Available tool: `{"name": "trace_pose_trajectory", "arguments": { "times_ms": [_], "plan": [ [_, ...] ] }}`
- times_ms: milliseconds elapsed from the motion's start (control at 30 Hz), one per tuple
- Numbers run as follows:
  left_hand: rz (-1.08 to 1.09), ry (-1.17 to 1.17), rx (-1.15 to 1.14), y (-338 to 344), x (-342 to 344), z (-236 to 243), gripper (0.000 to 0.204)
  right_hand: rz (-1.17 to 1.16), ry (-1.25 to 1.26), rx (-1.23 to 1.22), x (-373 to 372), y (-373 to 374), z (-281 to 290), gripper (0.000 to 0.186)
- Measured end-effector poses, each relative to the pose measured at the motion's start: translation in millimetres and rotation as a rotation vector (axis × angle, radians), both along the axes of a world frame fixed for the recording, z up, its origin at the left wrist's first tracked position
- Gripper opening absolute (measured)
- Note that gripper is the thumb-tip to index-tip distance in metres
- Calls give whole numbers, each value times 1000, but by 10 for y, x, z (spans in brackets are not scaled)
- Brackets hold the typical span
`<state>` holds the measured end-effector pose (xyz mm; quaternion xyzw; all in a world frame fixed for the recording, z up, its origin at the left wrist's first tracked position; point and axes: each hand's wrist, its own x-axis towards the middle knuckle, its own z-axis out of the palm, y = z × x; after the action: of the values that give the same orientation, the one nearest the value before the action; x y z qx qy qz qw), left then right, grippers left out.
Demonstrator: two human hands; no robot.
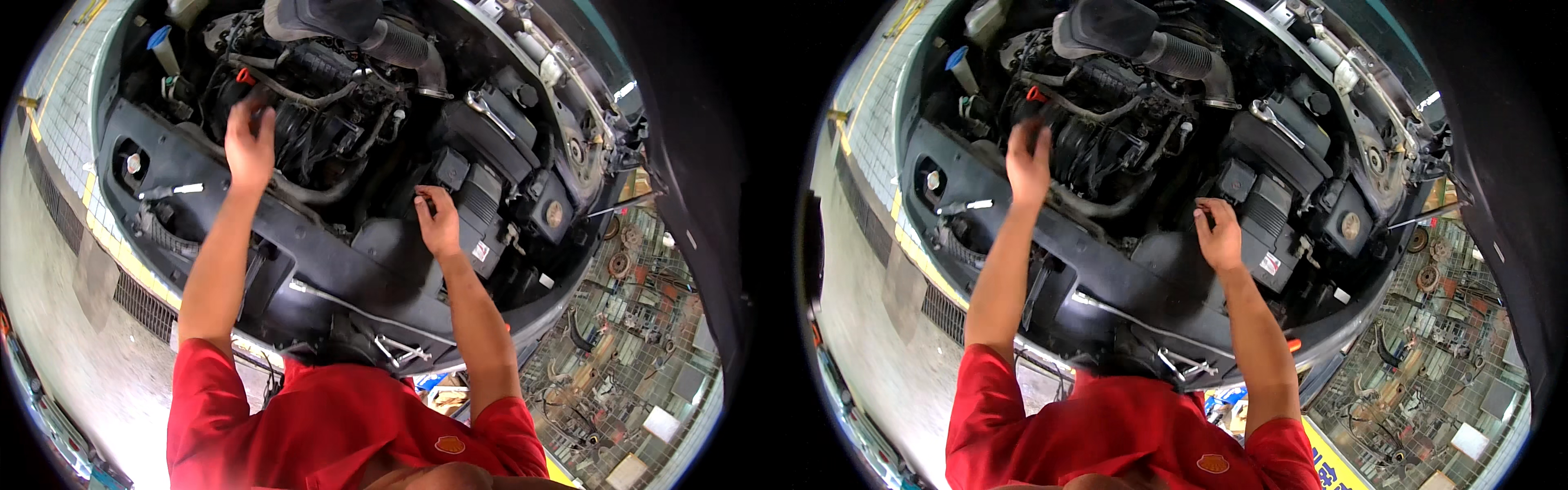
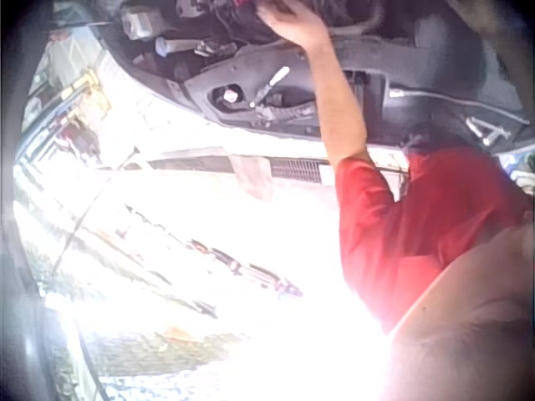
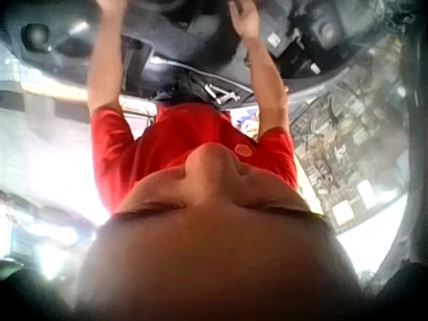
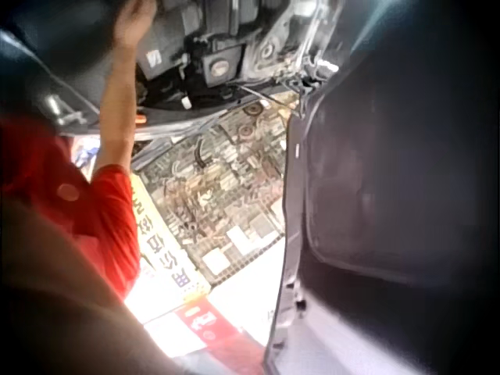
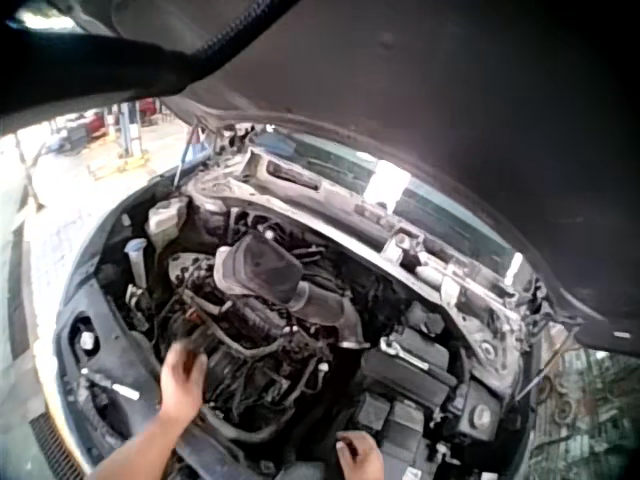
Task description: The person works on a car engine with the hood open, using a wrench to tighten bolts and adjusting hoses. He then places a black plastic cover over the engine components and secures it.
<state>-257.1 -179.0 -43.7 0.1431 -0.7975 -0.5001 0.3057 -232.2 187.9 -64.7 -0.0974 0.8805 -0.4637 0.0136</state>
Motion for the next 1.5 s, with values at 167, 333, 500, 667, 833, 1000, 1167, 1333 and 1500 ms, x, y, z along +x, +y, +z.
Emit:
{"name": "trace_pose_trajectory", "arguments": {
  "times_ms": [167, 333, 500, 667, 833, 1000, 1167, 1333, 1500],
  "plan": [
    [101, -128, 249, -764, -1223, -420, 51, -45, 90, 166, 4, -156, -124, 5],
    [43, -221, 567, -902, -2046, -200, 61, 0, 113, 239, -68, -165, -68, 8],
    [-86, -331, 735, -708, -2318, 116, 66, -33, 106, 249, -72, -146, -83, 9],
    [-107, -336, 765, -274, -2083, 458, 76, -48, 110, 252, -71, -137, -72, 10],
    [72, -265, 597, -172, -1777, 101, 86, -38, 117, 224, -41, -147, -55, 11],
    [89, -198, 361, 365, -1195, 200, 70, -126, -331, -463, -214, -38, -266, 22],
    [55, -239, 65, 866, -541, 463, 64, -121, -726, -1013, -828, -499, 399, 66],
    [-57, -199, -122, 810, -255, 269, 64, -56, -849, -1192, -1224, -836, 366, 80],
    [-413, -94, -396, 404, -260, 300, 92, -49, -860, -1469, -1549, -972, 88, 77]
  ]
}}
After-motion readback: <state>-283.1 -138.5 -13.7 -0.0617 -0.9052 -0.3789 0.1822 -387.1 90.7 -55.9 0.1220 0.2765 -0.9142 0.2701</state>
